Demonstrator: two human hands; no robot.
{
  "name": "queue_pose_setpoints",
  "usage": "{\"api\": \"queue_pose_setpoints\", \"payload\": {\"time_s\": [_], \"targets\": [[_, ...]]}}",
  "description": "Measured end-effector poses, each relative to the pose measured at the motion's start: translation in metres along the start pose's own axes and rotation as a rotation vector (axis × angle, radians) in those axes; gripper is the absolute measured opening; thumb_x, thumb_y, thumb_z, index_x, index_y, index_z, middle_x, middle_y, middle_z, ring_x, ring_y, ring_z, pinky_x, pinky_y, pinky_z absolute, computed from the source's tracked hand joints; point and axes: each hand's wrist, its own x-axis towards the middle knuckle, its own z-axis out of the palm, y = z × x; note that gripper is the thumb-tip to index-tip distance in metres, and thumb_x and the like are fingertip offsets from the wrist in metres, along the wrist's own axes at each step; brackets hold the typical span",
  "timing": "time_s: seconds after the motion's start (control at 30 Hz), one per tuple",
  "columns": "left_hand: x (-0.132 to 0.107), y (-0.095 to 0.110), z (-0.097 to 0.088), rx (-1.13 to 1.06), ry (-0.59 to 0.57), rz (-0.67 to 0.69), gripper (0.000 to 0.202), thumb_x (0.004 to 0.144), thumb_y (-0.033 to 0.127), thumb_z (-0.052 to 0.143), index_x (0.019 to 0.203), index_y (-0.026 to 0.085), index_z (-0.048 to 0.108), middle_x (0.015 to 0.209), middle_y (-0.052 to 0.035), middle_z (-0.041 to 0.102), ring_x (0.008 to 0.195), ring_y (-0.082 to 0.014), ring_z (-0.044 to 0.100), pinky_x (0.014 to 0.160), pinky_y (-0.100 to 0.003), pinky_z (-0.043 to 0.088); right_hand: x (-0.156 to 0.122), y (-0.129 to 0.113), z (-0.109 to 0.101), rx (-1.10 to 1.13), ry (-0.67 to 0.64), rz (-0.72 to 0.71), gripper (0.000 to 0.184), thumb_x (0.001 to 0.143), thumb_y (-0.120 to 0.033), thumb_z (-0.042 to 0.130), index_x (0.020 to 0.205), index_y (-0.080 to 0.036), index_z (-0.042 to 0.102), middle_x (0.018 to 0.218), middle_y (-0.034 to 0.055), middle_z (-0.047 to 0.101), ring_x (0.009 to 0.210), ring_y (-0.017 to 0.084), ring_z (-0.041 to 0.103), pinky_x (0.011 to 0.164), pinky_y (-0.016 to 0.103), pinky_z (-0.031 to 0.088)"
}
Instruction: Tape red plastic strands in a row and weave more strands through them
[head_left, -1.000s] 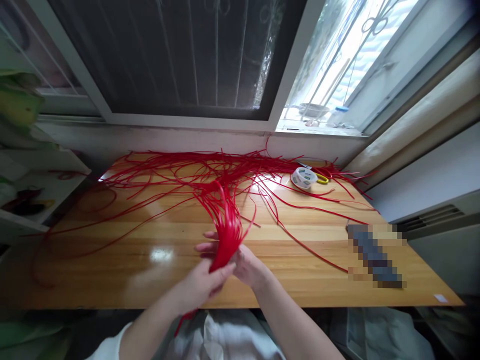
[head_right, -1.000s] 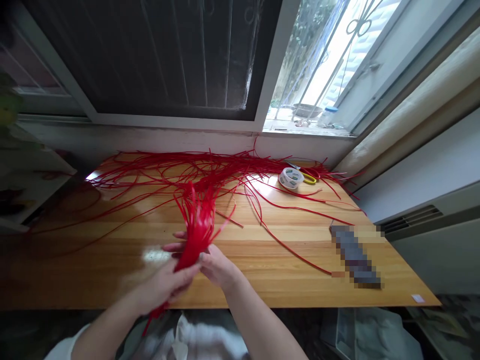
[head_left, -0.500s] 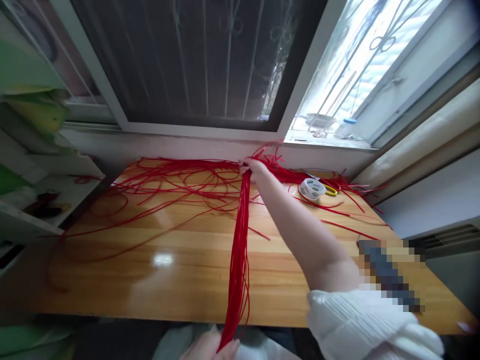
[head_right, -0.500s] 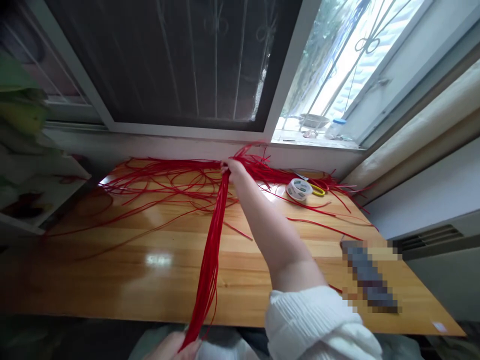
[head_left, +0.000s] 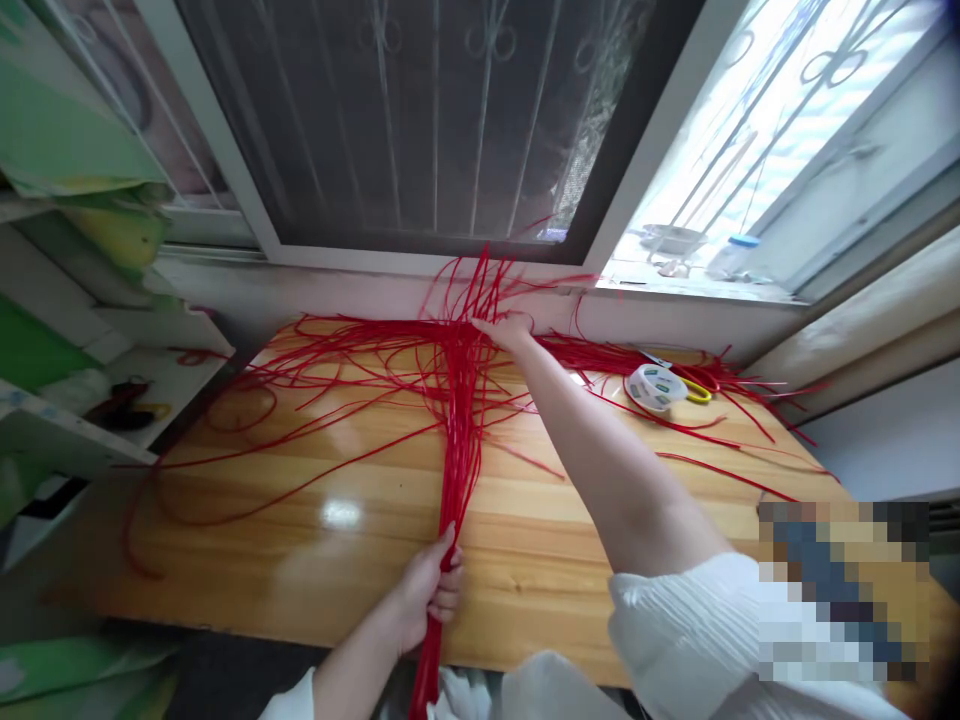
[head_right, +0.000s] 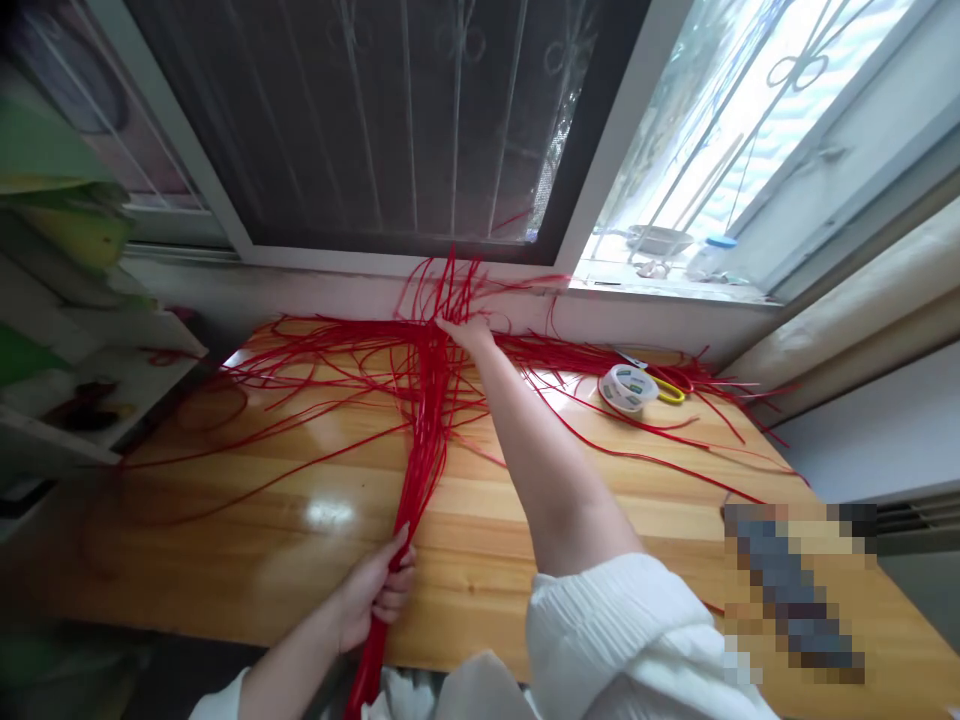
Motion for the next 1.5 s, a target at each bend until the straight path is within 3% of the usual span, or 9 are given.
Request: {"api": "queue_pose_setpoints", "payload": {"time_s": [0.17,0.33,0.43,0.6,0.83,1.0,1.13,1.33,1.5], "targets": [[0.006,0.000,0.004,-0.074,-0.040,0.009,0.051,0.072,0.065,0.052,0.066,0.020,0.029,0.041,0.0132,0.016,0.036,-0.0014,0.002,0.038,-0.017,-0.001,-0.105,0.073,-0.016,0.063,0.263,0.033,0.034,0.065,-0.039,0.069,0.086,-0.018,0.051,0.084,0.0025,0.057,0.080,0.015,0.053,0.073,0.027,0.042],[0.011,-0.004,0.005,-0.097,-0.079,0.021,0.052,0.070,0.064,0.056,0.066,0.020,0.029,0.041,0.0131,0.017,0.036,-0.0009,0.003,0.037,-0.016,0.001,-0.233,0.133,-0.015,0.249,0.021,0.243,0.035,0.075,-0.054,0.055,0.069,-0.020,0.048,0.062,-0.0018,0.052,0.053,0.012,0.046,0.051,0.024,0.036],[0.011,-0.007,0.005,-0.060,-0.057,0.045,0.052,0.070,0.065,0.055,0.066,0.020,0.029,0.041,0.0129,0.017,0.035,-0.0009,0.004,0.037,-0.016,0.001,-0.268,0.151,-0.010,0.044,0.012,0.111,0.033,0.083,-0.049,0.048,0.067,-0.020,0.050,0.061,-0.0017,0.048,0.056,0.012,0.043,0.055,0.025,0.034],[0.011,-0.009,0.010,-0.009,-0.026,0.095,0.053,0.070,0.069,0.050,0.064,0.020,0.029,0.041,0.0127,0.018,0.035,-0.0010,0.005,0.038,-0.017,0.001,-0.266,0.149,-0.006,-0.233,0.049,-0.009,0.035,0.087,-0.044,0.041,0.062,-0.020,0.048,0.057,-0.0023,0.045,0.054,0.012,0.038,0.055,0.026,0.029],[0.009,-0.007,0.012,0.005,0.012,0.106,0.053,0.071,0.068,0.050,0.064,0.020,0.029,0.039,0.0131,0.018,0.035,-0.0008,0.005,0.038,-0.017,0.001,-0.263,0.151,-0.008,-0.131,0.042,0.027,0.037,0.086,-0.048,0.041,0.063,-0.021,0.050,0.056,-0.0014,0.048,0.054,0.013,0.043,0.055,0.024,0.033],[0.005,-0.009,0.016,-0.026,0.060,0.123,0.047,0.071,0.065,0.051,0.072,0.019,0.040,0.041,0.0136,0.019,0.035,-0.0016,0.007,0.038,-0.016,0.004,-0.263,0.152,-0.009,-0.108,0.038,0.060,0.039,0.086,-0.050,0.038,0.065,-0.021,0.052,0.057,-0.0005,0.051,0.056,0.013,0.047,0.056,0.025,0.036],[0.004,-0.015,0.017,-0.017,0.037,0.200,0.044,0.074,0.054,0.053,0.059,0.019,0.032,0.044,0.0116,0.021,0.036,-0.0008,0.011,0.037,-0.017,0.008,-0.263,0.148,-0.010,-0.069,0.053,0.065,0.040,0.083,-0.054,0.042,0.063,-0.021,0.052,0.055,-0.0012,0.051,0.054,0.013,0.047,0.055,0.024,0.036],[0.007,-0.025,0.018,0.018,0.107,0.322,0.037,0.069,0.045,0.065,0.071,0.018,0.039,0.049,0.0106,0.036,0.036,-0.0001,0.021,0.039,-0.015,0.013,-0.264,0.142,-0.009,-0.035,0.052,0.102,0.040,0.080,-0.056,0.045,0.062,-0.021,0.053,0.055,-0.0009,0.051,0.054,0.013,0.047,0.054,0.025,0.037],[0.005,-0.022,0.020,0.059,0.133,0.321,0.034,0.071,0.042,0.065,0.079,0.015,0.046,0.058,0.0057,0.050,0.041,-0.0016,0.035,0.042,-0.016,0.024,-0.264,0.143,-0.012,-0.008,0.014,0.129,0.040,0.079,-0.056,0.047,0.062,-0.021,0.056,0.057,0.0003,0.054,0.057,0.014,0.050,0.057,0.026,0.040]]}}
